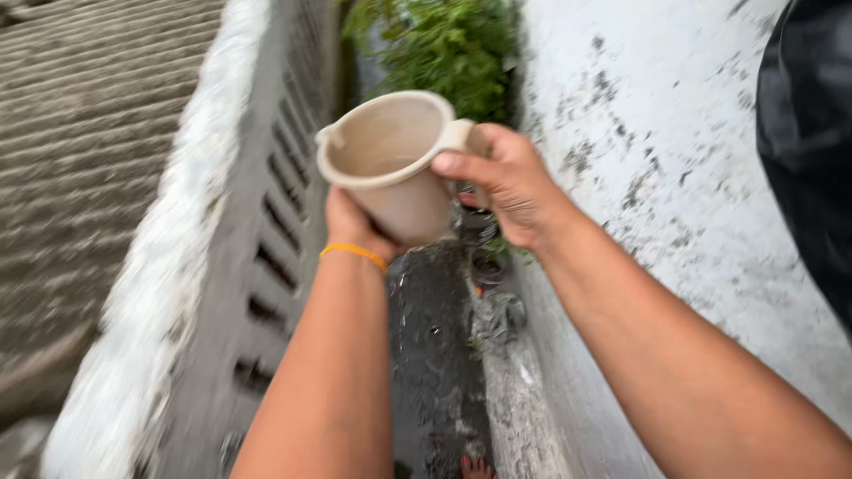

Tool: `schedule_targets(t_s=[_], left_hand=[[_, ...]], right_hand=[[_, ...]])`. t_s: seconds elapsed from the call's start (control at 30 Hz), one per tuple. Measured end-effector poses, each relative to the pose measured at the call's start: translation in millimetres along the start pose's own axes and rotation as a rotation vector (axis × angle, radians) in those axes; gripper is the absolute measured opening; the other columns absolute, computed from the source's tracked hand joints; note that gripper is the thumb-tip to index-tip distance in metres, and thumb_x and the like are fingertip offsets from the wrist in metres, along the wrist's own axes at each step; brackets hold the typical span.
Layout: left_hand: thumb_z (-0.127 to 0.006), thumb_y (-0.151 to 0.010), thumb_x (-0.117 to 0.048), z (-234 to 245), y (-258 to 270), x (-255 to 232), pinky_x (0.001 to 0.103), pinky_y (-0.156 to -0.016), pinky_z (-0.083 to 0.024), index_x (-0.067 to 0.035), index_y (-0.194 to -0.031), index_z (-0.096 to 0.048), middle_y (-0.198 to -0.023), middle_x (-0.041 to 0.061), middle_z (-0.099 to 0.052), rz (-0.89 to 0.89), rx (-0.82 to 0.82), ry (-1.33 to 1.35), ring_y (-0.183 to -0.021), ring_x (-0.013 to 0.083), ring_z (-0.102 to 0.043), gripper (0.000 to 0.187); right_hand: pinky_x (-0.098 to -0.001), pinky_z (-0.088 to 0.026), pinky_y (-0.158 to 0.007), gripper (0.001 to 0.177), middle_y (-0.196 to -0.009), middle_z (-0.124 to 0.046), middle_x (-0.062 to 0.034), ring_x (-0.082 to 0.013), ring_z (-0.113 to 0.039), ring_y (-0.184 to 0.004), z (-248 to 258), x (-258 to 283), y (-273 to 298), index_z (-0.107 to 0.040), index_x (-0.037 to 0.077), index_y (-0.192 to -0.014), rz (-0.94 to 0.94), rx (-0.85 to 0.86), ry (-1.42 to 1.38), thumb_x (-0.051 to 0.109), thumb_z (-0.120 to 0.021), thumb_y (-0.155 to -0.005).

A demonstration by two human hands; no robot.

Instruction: The person fills a mug with water from a bucket, pours it into several potted plants on a rooftop, and removes a few yellowed leaves from a plant by hand.

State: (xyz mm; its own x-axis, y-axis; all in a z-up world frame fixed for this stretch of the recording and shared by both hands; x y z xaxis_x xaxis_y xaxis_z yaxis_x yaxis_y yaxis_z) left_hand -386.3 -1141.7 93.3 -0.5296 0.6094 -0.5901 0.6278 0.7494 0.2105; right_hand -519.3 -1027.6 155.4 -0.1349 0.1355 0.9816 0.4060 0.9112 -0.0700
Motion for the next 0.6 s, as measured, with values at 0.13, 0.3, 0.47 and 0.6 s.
schedule_targets(t_s=[0.13,0.3,0.47,0.6], left_hand=[[-0.038,-0.096,-0.058,4,-52,-8,0.055,-0.106,-0.051,-0.015,-0.137,-0.061,-0.139,0.010,-0.066,-0.059,0.016,0.036,-0.128,0.0327,-0.063,0.063],[-0.042,-0.095,-0.057,-7,-101,-23,0.050,-0.105,-0.052,-0.016,-0.135,-0.062,-0.137,0.007,-0.067,-0.135,-0.016,0.010,-0.126,0.0300,-0.064,0.061],[-0.047,-0.095,-0.055,-17,-163,-32,0.046,-0.104,-0.053,-0.017,-0.134,-0.062,-0.135,0.004,-0.067,-0.070,-0.097,0.016,-0.125,0.0261,-0.064,0.056],[-0.042,-0.095,-0.057,-30,-213,-40,0.049,-0.102,-0.054,-0.017,-0.133,-0.063,-0.134,0.005,-0.069,-0.003,0.031,0.025,-0.124,0.0280,-0.065,0.059]], right_hand=[[-0.0346,-0.050,-0.075,0.051,-0.105,-0.069,0.0041,-0.0117,-0.062,-0.096,13,-11,-52,-0.064,0.017,-0.115,-0.089,0.029,0.070,0.036,-0.087,-0.074],[-0.0344,-0.045,-0.067,0.050,-0.101,-0.067,0.0046,-0.0135,-0.055,-0.084,32,-10,-98,-0.065,0.018,-0.116,-0.172,-0.007,0.207,0.042,-0.084,-0.075],[-0.0351,-0.054,-0.078,0.054,-0.116,-0.069,0.0028,-0.0128,-0.063,-0.103,41,-8,-145,-0.063,0.019,-0.121,-0.229,-0.065,0.252,0.043,-0.080,-0.076],[-0.0418,-0.055,-0.080,0.057,-0.121,-0.068,0.0032,-0.0118,-0.062,-0.111,46,-4,-194,-0.060,0.021,-0.124,-0.216,-0.132,0.217,0.041,-0.079,-0.075]])
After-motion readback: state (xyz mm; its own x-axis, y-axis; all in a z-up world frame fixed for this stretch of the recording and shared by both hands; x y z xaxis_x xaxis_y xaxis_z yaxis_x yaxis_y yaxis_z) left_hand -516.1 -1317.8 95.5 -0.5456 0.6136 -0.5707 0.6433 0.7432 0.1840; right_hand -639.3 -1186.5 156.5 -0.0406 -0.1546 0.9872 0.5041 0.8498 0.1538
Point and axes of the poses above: each hand's wrist, its own y-axis away from the middle knuckle, its own z-axis out of the back of the hand, x = y × z, the point moved 7 cm from there along -y, towards the middle knuckle
